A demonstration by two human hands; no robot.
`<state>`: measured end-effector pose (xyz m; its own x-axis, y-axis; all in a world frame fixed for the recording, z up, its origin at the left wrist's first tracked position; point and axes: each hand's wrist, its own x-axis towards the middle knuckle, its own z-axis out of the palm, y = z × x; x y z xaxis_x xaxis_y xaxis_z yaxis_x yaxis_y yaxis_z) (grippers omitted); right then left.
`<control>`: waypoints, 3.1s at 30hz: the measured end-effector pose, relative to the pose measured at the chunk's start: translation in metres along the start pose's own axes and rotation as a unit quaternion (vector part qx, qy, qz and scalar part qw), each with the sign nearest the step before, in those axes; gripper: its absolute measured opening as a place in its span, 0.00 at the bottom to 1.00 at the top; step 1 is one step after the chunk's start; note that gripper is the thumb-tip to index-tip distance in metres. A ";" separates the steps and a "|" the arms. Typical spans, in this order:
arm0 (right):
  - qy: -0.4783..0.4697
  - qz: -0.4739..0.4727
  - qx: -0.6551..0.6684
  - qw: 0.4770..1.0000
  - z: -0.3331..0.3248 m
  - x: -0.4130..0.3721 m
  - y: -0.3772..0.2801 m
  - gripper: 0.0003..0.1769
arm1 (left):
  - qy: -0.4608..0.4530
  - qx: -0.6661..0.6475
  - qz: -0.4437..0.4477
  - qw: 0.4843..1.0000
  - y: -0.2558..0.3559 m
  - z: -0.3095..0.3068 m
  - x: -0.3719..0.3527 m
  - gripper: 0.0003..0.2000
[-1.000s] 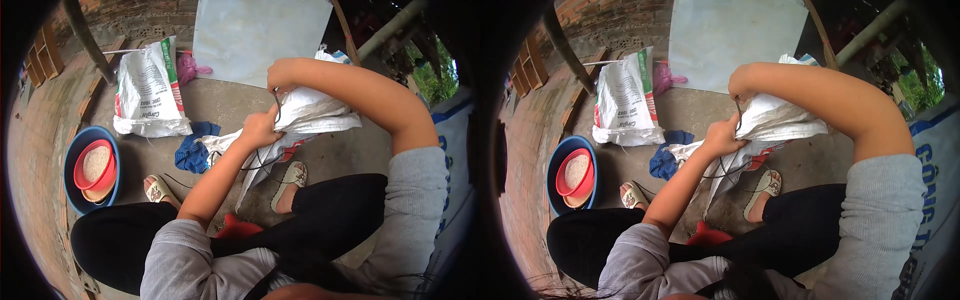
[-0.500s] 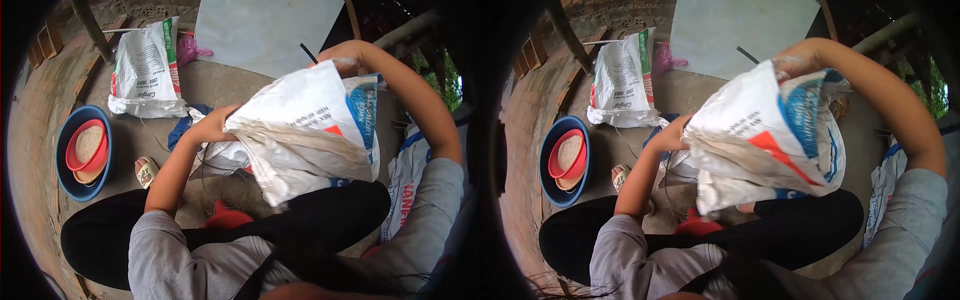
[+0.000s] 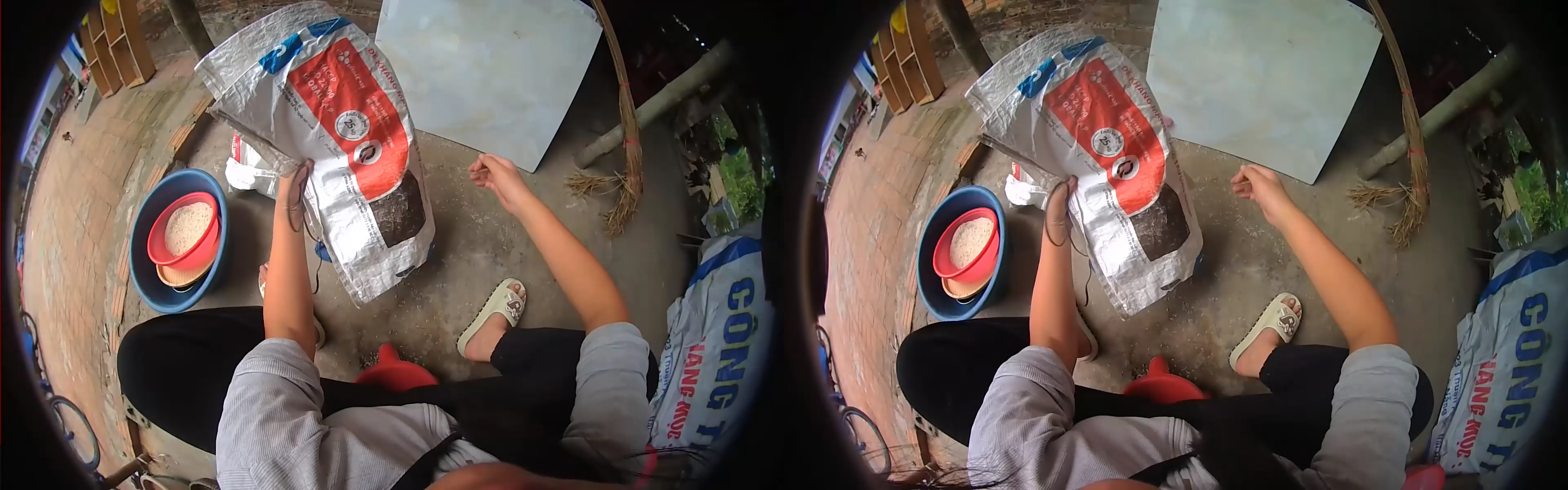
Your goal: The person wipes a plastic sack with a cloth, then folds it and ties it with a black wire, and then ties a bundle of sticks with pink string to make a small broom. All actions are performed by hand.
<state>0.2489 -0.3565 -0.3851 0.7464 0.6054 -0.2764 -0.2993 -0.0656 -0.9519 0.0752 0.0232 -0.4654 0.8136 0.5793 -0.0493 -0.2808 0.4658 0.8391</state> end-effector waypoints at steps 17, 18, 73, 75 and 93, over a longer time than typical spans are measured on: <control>-0.064 -0.588 -0.649 0.479 0.143 -0.061 -0.253 0.14 | -0.122 0.367 0.189 0.902 -0.018 0.177 -0.049 0.35; -0.117 -0.534 -0.693 0.469 0.152 -0.055 -0.246 0.15 | -0.114 0.419 0.185 0.882 -0.018 0.189 -0.060 0.35; -0.117 -0.053 -0.629 0.767 -0.012 -0.081 -0.311 0.19 | -0.344 0.245 0.145 0.895 -0.019 0.158 -0.099 0.31; -0.098 -0.065 -0.599 0.792 -0.026 -0.072 -0.296 0.20 | -0.342 0.233 0.122 0.902 -0.015 0.151 -0.094 0.31; -0.043 -0.098 -0.301 0.948 -0.041 -0.095 -0.140 0.19 | -0.157 0.094 0.028 0.983 -0.011 0.097 -0.028 0.24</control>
<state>0.2441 -0.4379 -0.2310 0.6942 0.7129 -0.0994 0.2519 -0.3700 -0.8942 0.1049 -0.0626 -0.4208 0.9249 0.3516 0.1446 -0.2543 0.2893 0.9228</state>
